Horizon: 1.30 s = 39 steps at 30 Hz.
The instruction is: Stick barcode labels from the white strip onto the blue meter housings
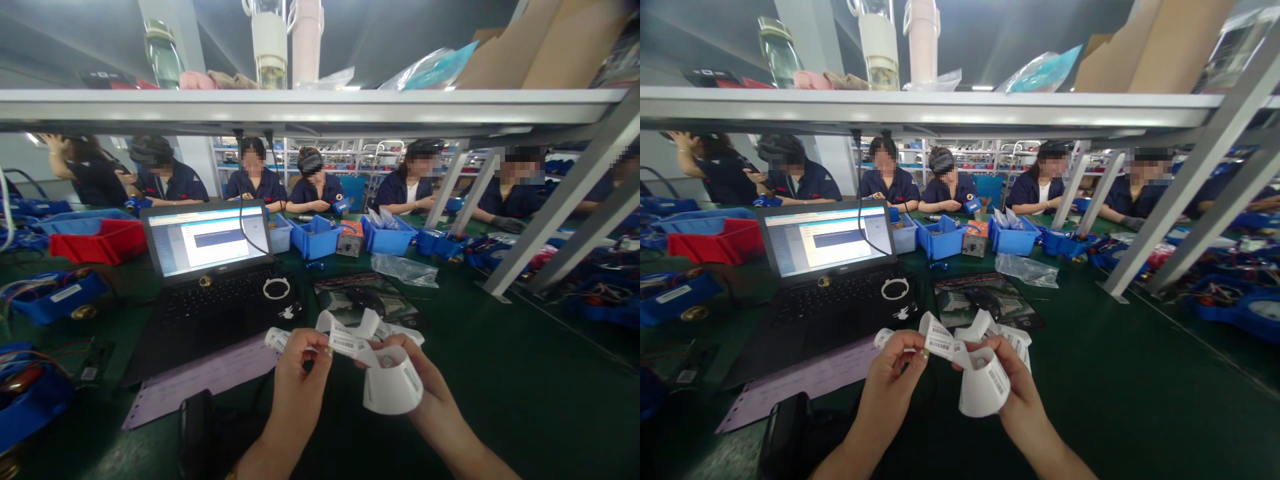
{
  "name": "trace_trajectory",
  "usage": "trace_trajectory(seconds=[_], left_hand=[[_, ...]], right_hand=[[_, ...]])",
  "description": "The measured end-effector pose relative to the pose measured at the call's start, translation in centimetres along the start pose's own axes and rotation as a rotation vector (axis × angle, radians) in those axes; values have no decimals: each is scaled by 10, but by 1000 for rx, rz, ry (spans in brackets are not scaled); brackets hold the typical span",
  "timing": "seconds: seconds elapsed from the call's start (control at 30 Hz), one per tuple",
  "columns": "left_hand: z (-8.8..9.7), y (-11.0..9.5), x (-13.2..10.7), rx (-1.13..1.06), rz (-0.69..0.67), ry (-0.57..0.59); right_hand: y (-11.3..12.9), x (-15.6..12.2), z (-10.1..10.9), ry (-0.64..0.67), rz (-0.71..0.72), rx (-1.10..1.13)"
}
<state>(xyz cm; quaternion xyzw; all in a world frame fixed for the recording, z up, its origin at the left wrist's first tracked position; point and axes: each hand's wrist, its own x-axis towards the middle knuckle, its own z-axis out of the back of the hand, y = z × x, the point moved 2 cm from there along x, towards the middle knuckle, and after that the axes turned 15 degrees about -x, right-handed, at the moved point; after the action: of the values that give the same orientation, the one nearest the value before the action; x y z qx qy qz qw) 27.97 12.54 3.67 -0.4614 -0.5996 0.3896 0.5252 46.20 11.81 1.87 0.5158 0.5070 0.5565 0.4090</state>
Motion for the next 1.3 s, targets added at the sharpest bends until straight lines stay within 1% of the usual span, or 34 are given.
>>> trace_trajectory(seconds=[0.1,0.17,0.27,0.33,0.4,0.53,0.6,0.67,0.73,0.77,0.8,0.87,0.97,1.03,1.13,1.3], left_hand=[[0,0,1,-41,-25,6],[-1,-1,1,-119,-31,21],[-4,-2,1,-323,8,79],[-6,-2,1,-458,59,94],[-6,-1,1,-557,110,64],[-3,3,3,-705,198,-39],[-2,4,4,-754,230,-74],[-2,4,4,-752,263,-81],[-4,4,3,-717,319,-46],[-6,4,2,-699,348,-17],[-8,4,1,-682,374,18],[-11,5,-1,-657,409,82],[-12,6,-3,-626,411,127],[-11,8,-3,-625,404,123],[-9,9,-1,-631,398,102],[-5,8,3,-629,384,24]], right_hand=[[-1,2,2,36,41,-52],[-2,3,1,75,97,-71],[1,4,-2,125,162,-73],[3,3,-4,149,185,-127],[7,0,-6,185,246,-262],[12,-5,-8,264,515,-686],[12,-5,-6,231,598,-821],[11,-3,-3,111,601,-846],[10,-1,0,-4,566,-816],[10,-1,1,-29,548,-794],[10,-1,1,-30,531,-773],[11,-1,0,14,516,-752],[12,-1,-3,77,527,-760],[12,-1,-3,80,514,-760],[12,1,-1,88,457,-733],[15,-1,-1,112,420,-692]])
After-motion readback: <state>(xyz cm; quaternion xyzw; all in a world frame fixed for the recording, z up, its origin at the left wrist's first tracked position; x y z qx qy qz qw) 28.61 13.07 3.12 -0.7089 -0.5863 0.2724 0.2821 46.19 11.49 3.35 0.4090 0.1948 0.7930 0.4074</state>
